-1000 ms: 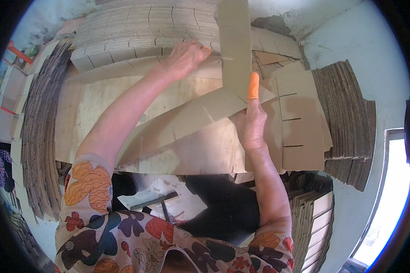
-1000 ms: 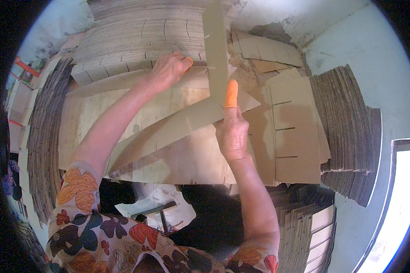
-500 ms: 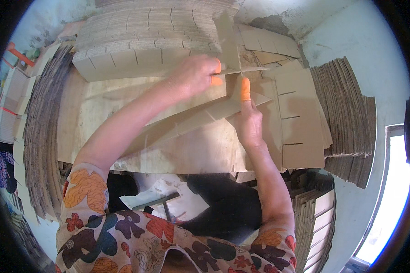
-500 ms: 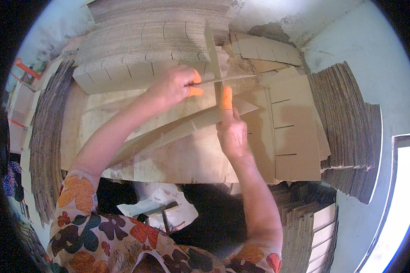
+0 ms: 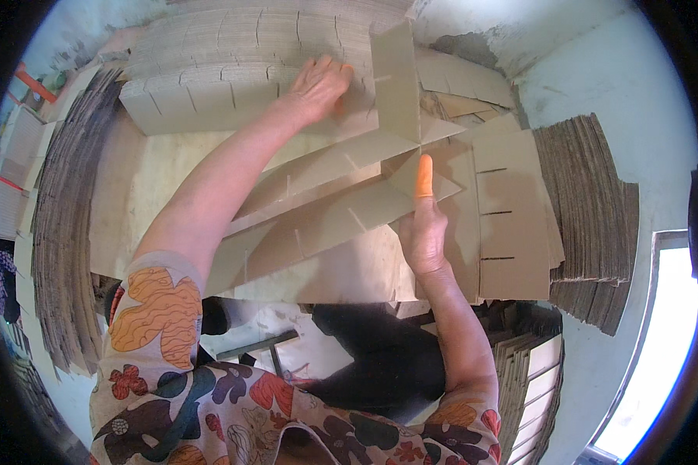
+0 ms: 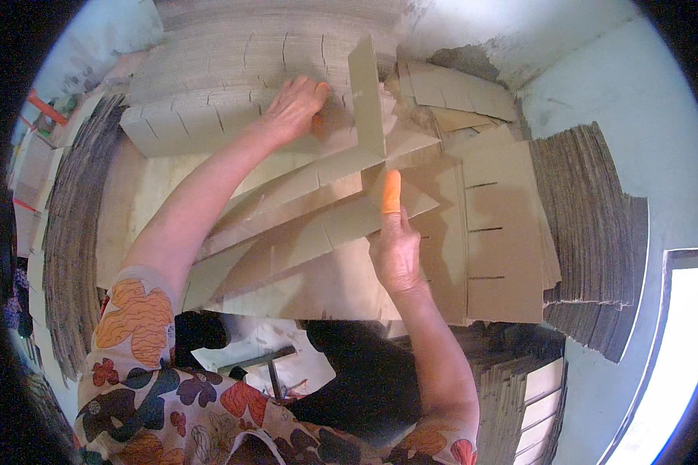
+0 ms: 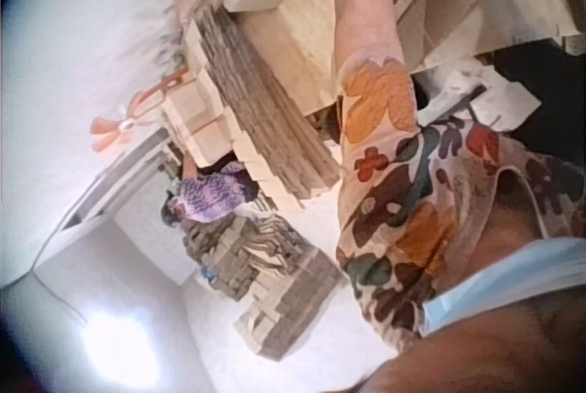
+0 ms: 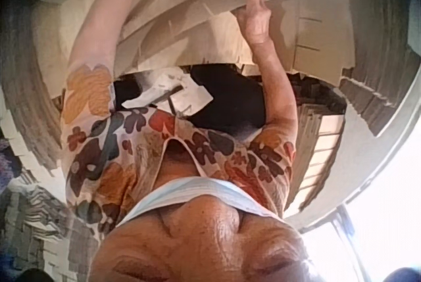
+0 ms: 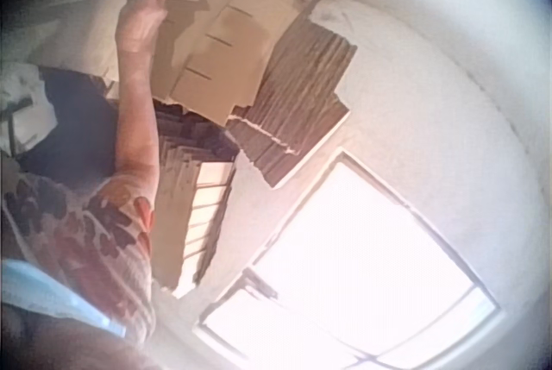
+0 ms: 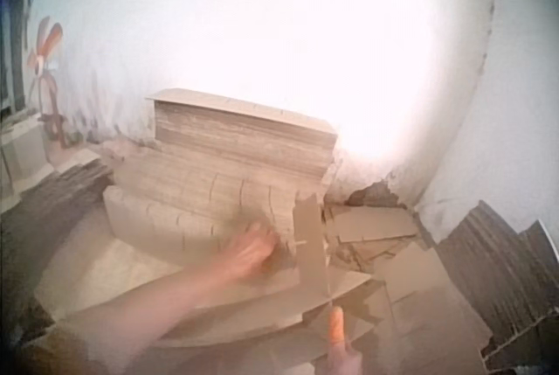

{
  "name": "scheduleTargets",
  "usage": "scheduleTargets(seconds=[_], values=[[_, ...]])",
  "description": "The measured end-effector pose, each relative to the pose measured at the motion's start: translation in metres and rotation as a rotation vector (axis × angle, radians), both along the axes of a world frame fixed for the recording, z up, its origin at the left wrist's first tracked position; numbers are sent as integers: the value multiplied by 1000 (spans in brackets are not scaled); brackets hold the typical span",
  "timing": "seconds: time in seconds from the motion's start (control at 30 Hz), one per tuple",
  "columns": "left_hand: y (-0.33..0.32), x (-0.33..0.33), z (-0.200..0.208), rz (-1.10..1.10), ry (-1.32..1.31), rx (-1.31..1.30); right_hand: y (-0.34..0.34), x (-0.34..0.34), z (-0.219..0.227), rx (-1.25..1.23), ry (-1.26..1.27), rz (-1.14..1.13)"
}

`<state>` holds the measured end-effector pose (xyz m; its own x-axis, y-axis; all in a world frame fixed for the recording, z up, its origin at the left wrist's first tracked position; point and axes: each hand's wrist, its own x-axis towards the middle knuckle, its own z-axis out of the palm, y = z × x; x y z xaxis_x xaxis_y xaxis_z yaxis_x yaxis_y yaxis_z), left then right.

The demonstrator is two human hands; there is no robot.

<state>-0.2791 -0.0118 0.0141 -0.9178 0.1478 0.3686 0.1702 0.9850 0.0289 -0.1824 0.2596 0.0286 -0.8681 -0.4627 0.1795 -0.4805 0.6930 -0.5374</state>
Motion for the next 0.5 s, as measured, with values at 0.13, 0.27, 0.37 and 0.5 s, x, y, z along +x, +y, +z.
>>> scheduleTargets(seconds=[0.13,0.27,0.37,0.5], values=[[-2,-5,-5,-45,79,-21,2,1,1,-57,85,41],[-7,1,-1,-101,101,134,4,1,2,-37,66,27],[-8,4,4,-115,99,163,8,-1,-1,-39,90,57],[-4,6,10,-120,143,198,6,0,3,-58,106,114]])
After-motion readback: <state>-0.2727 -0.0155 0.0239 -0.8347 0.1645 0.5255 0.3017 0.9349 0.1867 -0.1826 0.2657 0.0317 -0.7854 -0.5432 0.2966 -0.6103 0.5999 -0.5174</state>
